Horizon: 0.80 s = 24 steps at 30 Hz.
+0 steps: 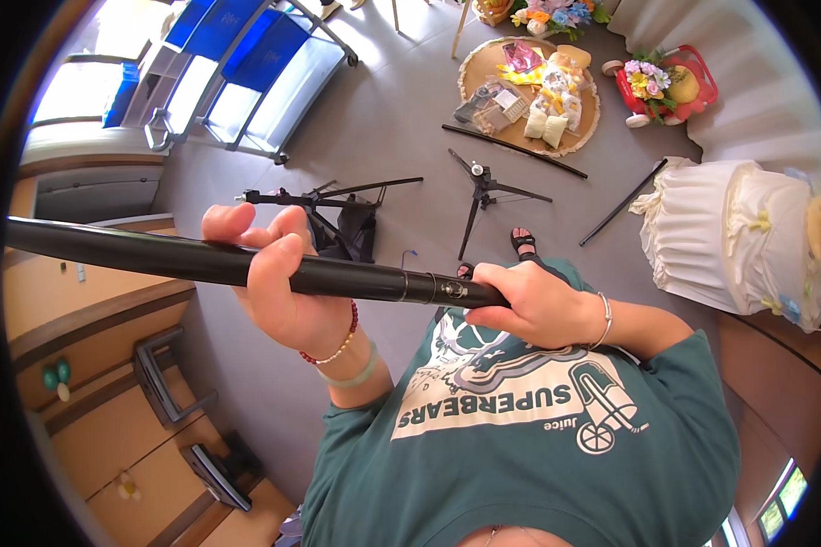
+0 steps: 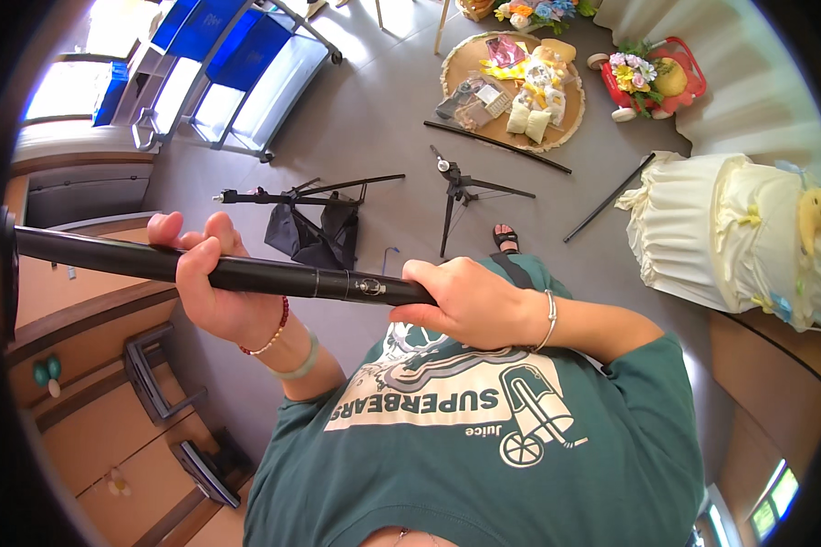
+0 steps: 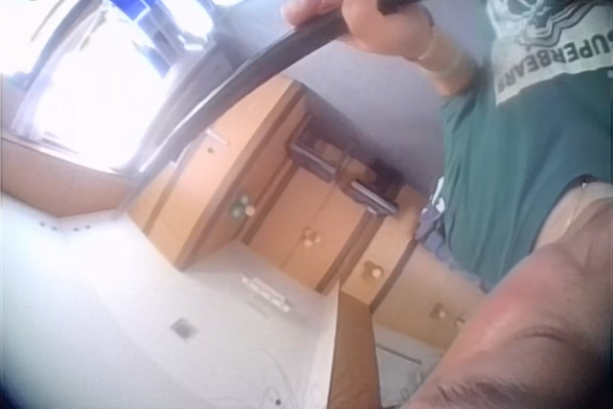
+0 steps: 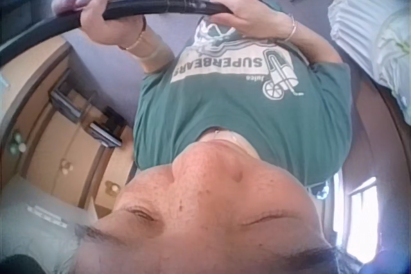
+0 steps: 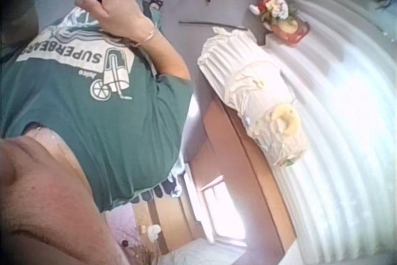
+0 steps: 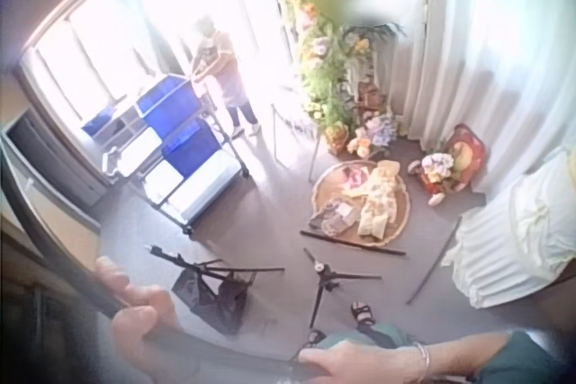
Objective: The person assembles a tripod by connecting multiple black metal poles. They align and insert the poles into each other, tighten the joints, and extend the legs to form a stable base. The person handles the poles and joints by hand throughout the process.
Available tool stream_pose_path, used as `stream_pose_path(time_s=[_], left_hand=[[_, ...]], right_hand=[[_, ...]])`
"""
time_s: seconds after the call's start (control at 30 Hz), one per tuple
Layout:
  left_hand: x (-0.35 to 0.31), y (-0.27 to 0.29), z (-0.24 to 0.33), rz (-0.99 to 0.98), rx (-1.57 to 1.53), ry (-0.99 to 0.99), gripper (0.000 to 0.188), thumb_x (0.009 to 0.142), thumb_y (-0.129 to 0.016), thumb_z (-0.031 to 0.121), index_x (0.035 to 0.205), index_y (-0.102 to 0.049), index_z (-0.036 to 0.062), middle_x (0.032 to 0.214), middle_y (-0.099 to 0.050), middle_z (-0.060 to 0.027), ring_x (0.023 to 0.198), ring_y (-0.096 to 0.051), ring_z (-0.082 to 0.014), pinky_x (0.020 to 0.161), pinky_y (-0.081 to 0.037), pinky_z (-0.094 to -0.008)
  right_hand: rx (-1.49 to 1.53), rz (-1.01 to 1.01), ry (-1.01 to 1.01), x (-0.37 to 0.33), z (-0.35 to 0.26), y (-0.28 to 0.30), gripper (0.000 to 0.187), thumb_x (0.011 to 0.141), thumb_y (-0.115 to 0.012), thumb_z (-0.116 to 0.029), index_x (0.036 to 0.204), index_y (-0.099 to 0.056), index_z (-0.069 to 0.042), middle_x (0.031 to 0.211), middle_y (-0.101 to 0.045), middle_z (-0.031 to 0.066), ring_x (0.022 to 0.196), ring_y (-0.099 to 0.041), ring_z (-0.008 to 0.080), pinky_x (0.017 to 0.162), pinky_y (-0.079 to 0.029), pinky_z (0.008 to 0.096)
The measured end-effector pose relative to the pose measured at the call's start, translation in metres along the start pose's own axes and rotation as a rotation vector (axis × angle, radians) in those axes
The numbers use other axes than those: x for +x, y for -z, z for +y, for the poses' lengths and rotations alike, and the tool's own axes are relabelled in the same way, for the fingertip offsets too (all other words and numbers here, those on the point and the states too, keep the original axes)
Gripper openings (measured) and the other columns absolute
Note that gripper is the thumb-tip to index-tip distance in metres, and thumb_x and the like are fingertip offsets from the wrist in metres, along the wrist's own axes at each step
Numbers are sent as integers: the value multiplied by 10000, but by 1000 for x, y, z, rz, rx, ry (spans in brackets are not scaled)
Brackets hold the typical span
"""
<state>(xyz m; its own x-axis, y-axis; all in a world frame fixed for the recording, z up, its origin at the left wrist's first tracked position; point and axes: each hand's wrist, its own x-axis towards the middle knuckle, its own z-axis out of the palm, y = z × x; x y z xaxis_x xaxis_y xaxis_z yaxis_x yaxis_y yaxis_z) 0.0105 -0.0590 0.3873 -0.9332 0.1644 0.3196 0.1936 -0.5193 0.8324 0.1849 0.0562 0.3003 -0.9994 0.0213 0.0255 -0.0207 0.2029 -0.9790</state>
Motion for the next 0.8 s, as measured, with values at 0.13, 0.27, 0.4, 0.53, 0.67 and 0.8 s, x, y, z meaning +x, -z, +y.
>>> stream_pose_path(time_s=[0.13,0.27,0.4,0.53,0.67,0.8], left_hand=[[2,3,-6,-112,-132,-49,264,640,-500,-25,897,-499,33,594,-403,25,461,-229,-84,491,-251,-218],[-1,6,-6,100,112,75,148,647,-541,41,795,-548,39,1019,-451,-27,644,-491,-79,610,-441,-220],[-6,20,-16,95,289,-76,178,641,-540,47,819,-543,29,1037,-476,-24,628,-495,-91,651,-456,-218],[-10,1,-1,159,114,-3,187,632,-535,39,819,-548,27,1032,-484,-26,592,-534,-105,627,-457,-221],[-6,17,2,15,59,-66,115,631,-533,36,737,-579,37,1044,-484,-62,632,-602,-122,591,-478,-214],[-7,14,3,47,77,-44,47,653,-548,37,680,-584,49,1061,-477,-84,652,-603,-135,618,-510,-227]], right_hand=[[258,-300,-75,5,0,17,372,911,-547,-369,884,-537,2,559,-494,162,496,-456,307,501,-377,364],[-85,16,-27,2,0,5,346,866,-615,-337,849,-491,-14,594,-529,154,526,-530,304,494,-406,359],[-520,355,133,8,7,-1,372,807,-667,-353,816,-465,-40,609,-549,106,525,-573,298,479,-446,357],[-334,135,97,9,6,9,365,817,-664,-336,840,-483,-20,606,-543,140,546,-557,335,507,-440,386],[-28,-158,-18,5,-3,13,356,830,-657,-327,867,-496,-12,605,-541,174,555,-540,378,525,-427,418],[-71,64,22,0,-2,-6,359,854,-630,-347,889,-514,-9,568,-521,185,539,-524,377,513,-395,416]])
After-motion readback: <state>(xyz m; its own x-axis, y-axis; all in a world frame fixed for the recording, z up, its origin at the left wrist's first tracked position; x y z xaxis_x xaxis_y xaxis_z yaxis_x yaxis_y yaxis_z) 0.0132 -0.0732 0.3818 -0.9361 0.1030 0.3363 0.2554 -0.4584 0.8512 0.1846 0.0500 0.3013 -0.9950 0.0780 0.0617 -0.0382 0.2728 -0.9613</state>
